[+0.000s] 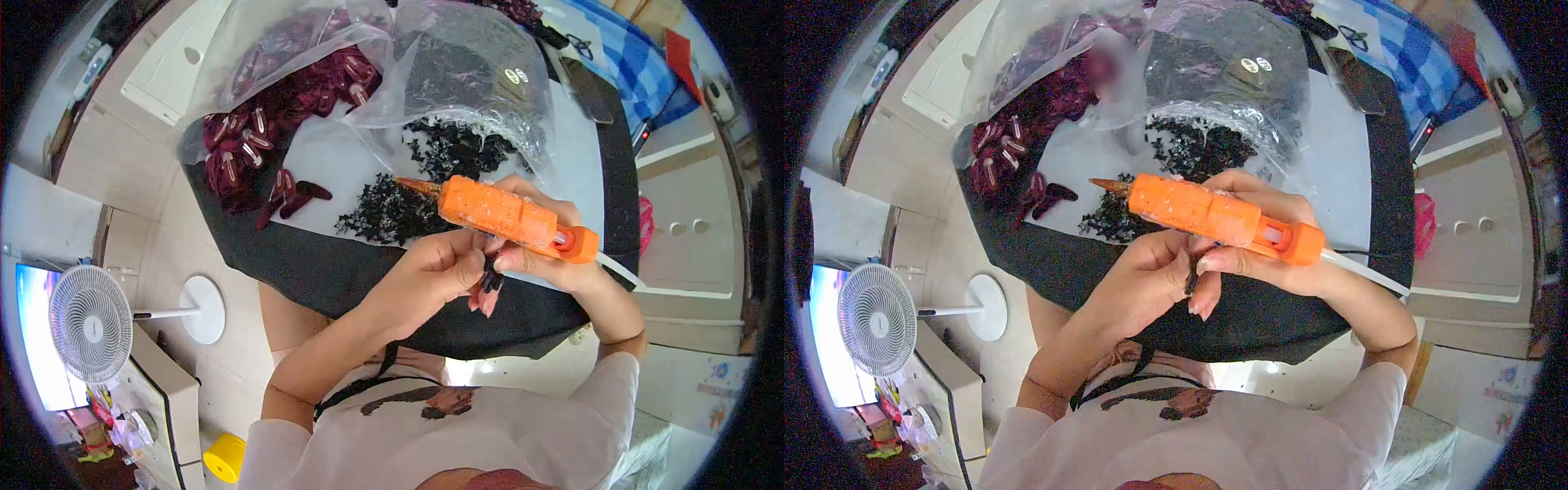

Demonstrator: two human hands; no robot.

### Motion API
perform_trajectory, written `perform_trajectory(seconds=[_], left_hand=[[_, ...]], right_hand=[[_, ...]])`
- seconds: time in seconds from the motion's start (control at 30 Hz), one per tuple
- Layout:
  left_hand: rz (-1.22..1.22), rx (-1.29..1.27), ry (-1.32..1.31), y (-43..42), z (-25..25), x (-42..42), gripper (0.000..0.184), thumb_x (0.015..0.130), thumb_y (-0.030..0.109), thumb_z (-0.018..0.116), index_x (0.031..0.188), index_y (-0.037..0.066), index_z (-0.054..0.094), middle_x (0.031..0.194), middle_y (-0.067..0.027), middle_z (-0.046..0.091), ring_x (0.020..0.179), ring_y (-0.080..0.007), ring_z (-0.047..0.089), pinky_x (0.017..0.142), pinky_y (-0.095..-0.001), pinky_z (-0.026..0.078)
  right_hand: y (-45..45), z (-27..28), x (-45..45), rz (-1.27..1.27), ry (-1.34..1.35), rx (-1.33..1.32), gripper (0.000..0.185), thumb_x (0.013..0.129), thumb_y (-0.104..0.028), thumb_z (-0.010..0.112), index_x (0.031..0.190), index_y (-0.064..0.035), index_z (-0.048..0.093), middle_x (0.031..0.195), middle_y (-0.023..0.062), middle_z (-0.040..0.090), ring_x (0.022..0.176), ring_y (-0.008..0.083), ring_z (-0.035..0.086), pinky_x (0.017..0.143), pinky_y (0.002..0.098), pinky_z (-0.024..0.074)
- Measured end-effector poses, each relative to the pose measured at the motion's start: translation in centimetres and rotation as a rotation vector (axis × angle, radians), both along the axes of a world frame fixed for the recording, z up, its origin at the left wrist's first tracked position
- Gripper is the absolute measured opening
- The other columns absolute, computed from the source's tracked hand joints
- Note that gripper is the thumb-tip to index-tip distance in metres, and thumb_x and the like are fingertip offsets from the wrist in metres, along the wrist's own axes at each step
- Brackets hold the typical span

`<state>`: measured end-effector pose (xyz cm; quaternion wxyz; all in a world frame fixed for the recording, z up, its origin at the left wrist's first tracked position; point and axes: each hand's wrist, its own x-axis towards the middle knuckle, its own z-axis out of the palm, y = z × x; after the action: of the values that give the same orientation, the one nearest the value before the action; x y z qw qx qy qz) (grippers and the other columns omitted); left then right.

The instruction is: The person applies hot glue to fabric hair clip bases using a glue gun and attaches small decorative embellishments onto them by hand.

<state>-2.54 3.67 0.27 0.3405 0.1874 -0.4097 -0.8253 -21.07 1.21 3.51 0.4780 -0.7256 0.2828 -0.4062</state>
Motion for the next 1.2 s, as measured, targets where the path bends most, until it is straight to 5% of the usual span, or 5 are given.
perform_trajectory(seconds=[0.47,0.63,0.77,0.97,1.2], left_hand=[[-0.091,0.279,0.227,0.1,-0.4,1.3,0.027,0.095,0.032,0.043,0.087,0.007,0.050,0.075,-0.0041,0.056,0.070,-0.0140,0.055,0.065,-0.0259,0.044],[0.627,-0.436,-0.445,-1.7,-0.6,6.4,0.018,0.092,0.018,0.050,0.091,0.001,0.056,0.081,-0.0066,0.060,0.070,-0.0117,0.057,0.064,-0.0259,0.045],[1.101,-1.093,-1.324,-4.0,-0.2,10.7,0.016,0.082,0.008,0.058,0.097,0.007,0.057,0.078,-0.0120,0.056,0.072,-0.0291,0.057,0.066,-0.0331,0.046],[0.957,-1.256,-1.540,-5.3,-1.7,10.6,0.015,0.077,0.012,0.063,0.090,0.007,0.058,0.086,-0.0109,0.055,0.084,-0.0305,0.054,0.074,-0.0371,0.044],[0.827,-1.305,-1.424,-6.4,-1.1,10.1,0.019,0.072,0.010,0.066,0.088,0.009,0.056,0.089,-0.0088,0.054,0.084,-0.0286,0.053,0.072,-0.0393,0.042]], right_hand=[[0.6,0.0,0.1,-0.072,-0.050,0.240,0.025,0.069,-0.017,0.078,0.085,-0.0038,0.064,0.097,0.0088,0.059,0.089,0.0171,0.056,0.078,0.0296,0.0452],[1.2,0.7,-0.3,-0.205,-0.126,0.348,0.026,0.067,-0.015,0.079,0.084,-0.0032,0.063,0.085,0.0048,0.062,0.082,0.0156,0.060,0.077,0.0302,0.0477],[1.2,0.7,-0.4,-0.228,-0.076,0.363,0.026,0.069,-0.016,0.078,0.085,-0.0028,0.063,0.084,0.0054,0.062,0.082,0.0153,0.060,0.076,0.0283,0.0476],[0.8,0.7,-0.1,-0.248,-0.044,0.377,0.035,0.064,-0.009,0.078,0.094,-0.0021,0.059,0.081,0.0041,0.061,0.078,0.0183,0.061,0.080,0.0346,0.0491],[0.9,1.2,0.3,-0.293,-0.010,0.458,0.032,0.067,-0.009,0.077,0.093,-0.0014,0.060,0.083,0.0042,0.061,0.080,0.0164,0.060,0.081,0.0332,0.0489]])
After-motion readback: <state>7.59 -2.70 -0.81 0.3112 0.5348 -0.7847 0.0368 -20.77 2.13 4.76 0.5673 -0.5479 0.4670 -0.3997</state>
